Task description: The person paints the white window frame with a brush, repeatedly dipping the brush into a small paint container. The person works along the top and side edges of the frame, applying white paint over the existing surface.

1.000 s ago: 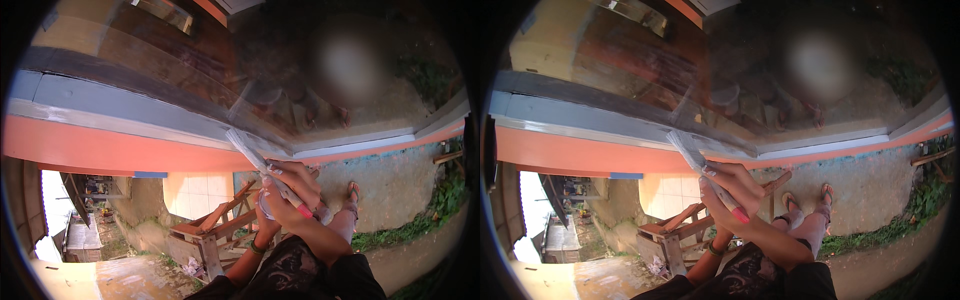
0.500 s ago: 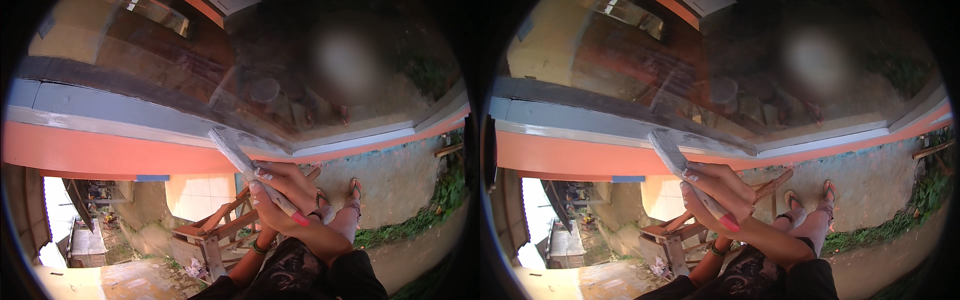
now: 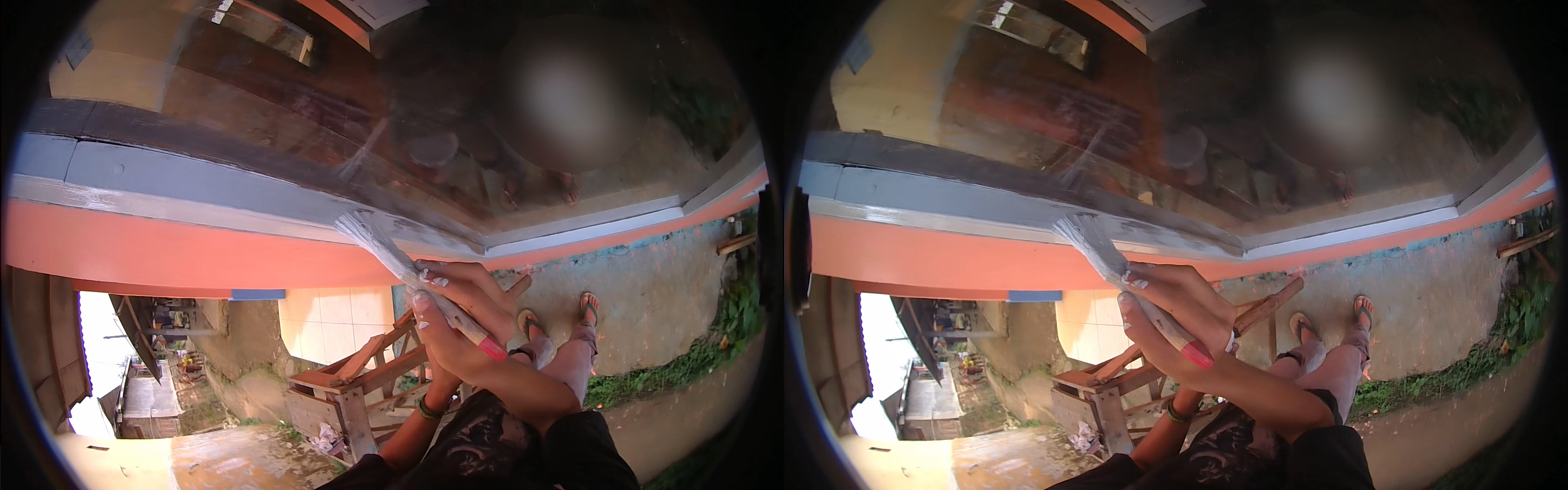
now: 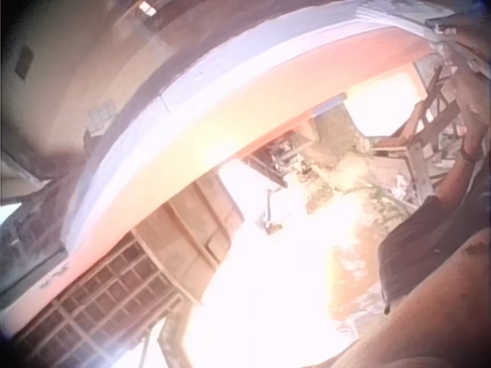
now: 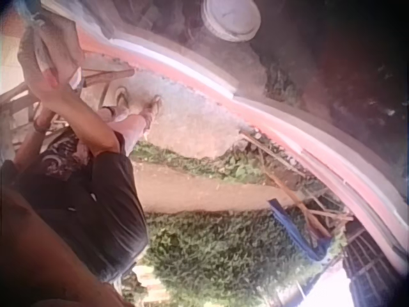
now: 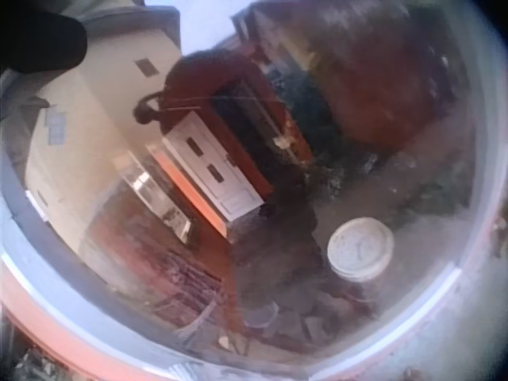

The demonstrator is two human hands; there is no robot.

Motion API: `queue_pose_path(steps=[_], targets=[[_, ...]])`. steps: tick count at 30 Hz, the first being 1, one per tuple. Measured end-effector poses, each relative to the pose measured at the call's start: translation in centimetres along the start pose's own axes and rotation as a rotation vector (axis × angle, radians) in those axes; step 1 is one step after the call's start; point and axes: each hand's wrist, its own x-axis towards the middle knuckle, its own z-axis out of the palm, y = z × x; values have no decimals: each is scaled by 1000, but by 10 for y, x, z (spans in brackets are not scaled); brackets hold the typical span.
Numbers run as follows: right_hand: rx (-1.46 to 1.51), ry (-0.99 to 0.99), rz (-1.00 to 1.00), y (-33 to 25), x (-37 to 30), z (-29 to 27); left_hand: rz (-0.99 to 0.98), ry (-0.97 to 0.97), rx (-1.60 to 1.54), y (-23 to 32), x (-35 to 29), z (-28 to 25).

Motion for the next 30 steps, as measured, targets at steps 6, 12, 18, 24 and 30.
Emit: queue_pose_path(steps=[6, 12, 18, 24, 30], targets=[[144, 34, -117, -1, 22, 7, 36, -96, 113, 6, 1, 1], [143, 18, 90, 13, 6, 3, 23, -18, 95, -2, 3, -2], [203, 83, -20, 15, 11, -3, -35, 26, 10, 3, 6, 3], [200, -2, 71, 13, 18, 2, 119, -97, 242, 5, 10, -5], [127, 48, 172, 16, 3, -14, 17, 69, -6, 11, 5, 1]])
